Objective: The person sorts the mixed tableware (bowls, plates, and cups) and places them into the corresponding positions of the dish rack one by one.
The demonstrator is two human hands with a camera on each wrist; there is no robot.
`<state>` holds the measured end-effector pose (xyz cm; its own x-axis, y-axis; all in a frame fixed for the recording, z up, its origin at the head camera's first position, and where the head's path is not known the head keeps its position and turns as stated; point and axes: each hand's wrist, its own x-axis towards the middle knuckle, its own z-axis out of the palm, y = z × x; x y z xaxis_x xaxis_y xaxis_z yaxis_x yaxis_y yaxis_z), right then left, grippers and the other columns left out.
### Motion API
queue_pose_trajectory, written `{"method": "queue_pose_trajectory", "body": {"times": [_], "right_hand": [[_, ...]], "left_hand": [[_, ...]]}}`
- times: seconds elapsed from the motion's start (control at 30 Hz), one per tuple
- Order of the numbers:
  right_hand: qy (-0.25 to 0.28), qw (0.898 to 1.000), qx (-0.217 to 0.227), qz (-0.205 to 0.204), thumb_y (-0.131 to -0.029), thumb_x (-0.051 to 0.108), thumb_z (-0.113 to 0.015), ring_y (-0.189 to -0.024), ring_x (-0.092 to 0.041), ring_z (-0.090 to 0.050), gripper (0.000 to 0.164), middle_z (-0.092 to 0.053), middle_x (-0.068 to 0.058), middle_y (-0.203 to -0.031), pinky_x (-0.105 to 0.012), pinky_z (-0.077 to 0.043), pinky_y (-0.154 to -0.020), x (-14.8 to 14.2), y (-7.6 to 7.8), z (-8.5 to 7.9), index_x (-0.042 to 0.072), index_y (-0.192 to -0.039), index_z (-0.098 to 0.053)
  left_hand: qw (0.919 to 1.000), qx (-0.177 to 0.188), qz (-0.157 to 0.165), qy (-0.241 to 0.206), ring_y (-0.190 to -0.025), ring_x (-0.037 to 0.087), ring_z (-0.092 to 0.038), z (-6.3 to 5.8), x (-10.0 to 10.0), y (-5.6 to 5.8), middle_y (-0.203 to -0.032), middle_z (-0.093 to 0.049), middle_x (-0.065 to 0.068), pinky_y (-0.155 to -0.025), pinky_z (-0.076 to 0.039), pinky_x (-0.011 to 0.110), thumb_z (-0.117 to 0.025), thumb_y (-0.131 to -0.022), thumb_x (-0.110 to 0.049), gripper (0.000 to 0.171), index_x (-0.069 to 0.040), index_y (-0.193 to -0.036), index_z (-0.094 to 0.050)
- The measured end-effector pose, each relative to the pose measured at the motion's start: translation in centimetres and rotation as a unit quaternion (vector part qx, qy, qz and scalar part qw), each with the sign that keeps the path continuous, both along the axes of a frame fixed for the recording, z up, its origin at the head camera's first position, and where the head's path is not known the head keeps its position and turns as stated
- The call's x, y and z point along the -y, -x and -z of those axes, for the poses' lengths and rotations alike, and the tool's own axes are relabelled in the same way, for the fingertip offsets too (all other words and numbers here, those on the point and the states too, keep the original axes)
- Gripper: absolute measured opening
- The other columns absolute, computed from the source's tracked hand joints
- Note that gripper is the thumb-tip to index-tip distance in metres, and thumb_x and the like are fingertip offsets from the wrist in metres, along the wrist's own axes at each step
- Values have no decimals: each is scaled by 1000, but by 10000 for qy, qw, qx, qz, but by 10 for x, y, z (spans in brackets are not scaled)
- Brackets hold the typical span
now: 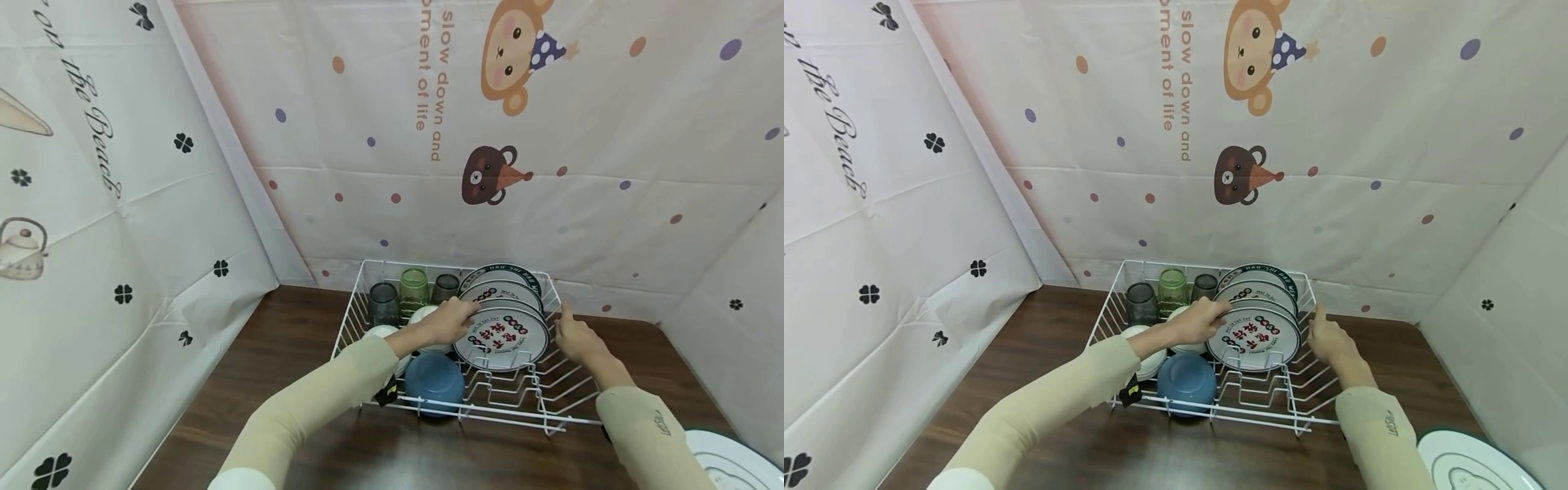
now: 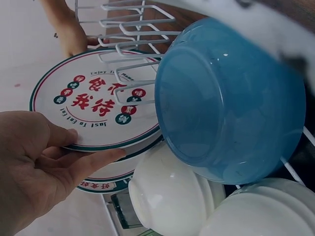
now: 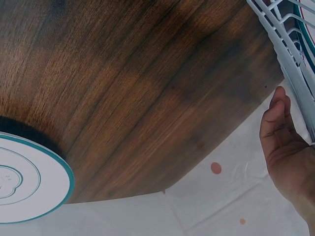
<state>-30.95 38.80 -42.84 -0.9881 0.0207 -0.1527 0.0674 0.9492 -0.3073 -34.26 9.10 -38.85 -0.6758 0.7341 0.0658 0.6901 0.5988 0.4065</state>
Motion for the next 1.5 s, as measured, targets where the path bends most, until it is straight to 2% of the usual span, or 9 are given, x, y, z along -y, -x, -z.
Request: {"method": "queue_pose_trajectory", "body": {"times": [0.17,0.33,0.63,0.83,1.07,1.17,1.27,1.37,1.5], "right_hand": [[35,10000,-25,48,-108,17,-20,-110,-61,-59,56,-50,-47,-130,-65,-50,-86,1,-1,0,-14,-152,-4],[45,9999,-44,98,-108,18,-20,-108,-62,-59,53,-53,-47,-123,-65,-50,-85,4,-1,0,-13,-150,-6],[4,9998,-74,196,-108,16,-22,-108,-61,-60,54,-53,-47,-125,-66,-50,-87,3,-2,-2,-13,-150,-6],[-44,9995,-177,258,-108,16,-23,-102,-60,-62,51,-55,-48,-115,-65,-50,-81,-7,-8,-1,-13,-148,-8],[-42,9994,-273,212,-107,14,-25,-93,-56,-64,50,-57,-47,-110,-62,-50,-75,-15,-11,1,-12,-146,-8],[-17,9994,-295,204,-107,14,-24,-89,-53,-65,48,-59,-45,-106,-60,-51,-74,-14,-8,1,-12,-145,-11],[40,9995,-223,218,-108,16,-22,-81,-45,-65,48,-62,-36,-94,-56,-51,-70,-14,-3,0,-12,-145,-12],[100,9996,-101,237,-109,17,-20,-74,-36,-64,50,-63,-29,-87,-53,-50,-69,-14,1,-2,-13,-147,-10],[326,9992,-148,169,-109,18,-19,-75,-35,-68,54,-64,-35,-100,-52,-51,-70,-17,1,-7,-14,-151,-7]], "left_hand": [[9999,-59,53,131,-60,6,-50,-1,-1,2,-113,-75,11,-60,-40,17,-53,-104,-4,36,-5,-139,-60],[9997,-70,107,225,-67,8,-53,-3,1,3,-113,-75,11,-62,-42,18,-52,-105,-7,32,-5,-135,-62],[9999,103,56,-32,-51,5,-36,-14,8,1,-65,-50,2,-51,-29,17,-58,-103,-11,19,-1,-98,-74],[9960,37,145,-881,-48,-2,-47,-35,20,-1,-86,-77,13,-53,-40,11,-56,-102,-6,24,3,-115,-74],[9813,-412,-799,-1704,-61,16,-59,-56,81,13,-93,-76,16,-56,-47,23,-55,-100,-4,25,0,-119,-70],[9761,-497,-1409,-1579,-90,30,-71,-41,120,22,-111,-73,23,-76,-58,38,-52,-99,-1,29,3,-124,-64],[9671,-871,-2048,-1236,-109,42,-67,-9,152,25,-121,-68,28,-90,-56,52,-56,-94,2,36,7,-129,-60],[9543,-1331,-2486,-993,-103,47,-67,29,170,22,-116,-67,29,-82,-57,57,-61,-90,2,40,9,-129,-58],[9427,-1126,-2828,-1367,-84,40,-67,63,172,18,-97,-70,24,-70,-55,54,-58,-97,-1,40,9,-136,-55]]}}
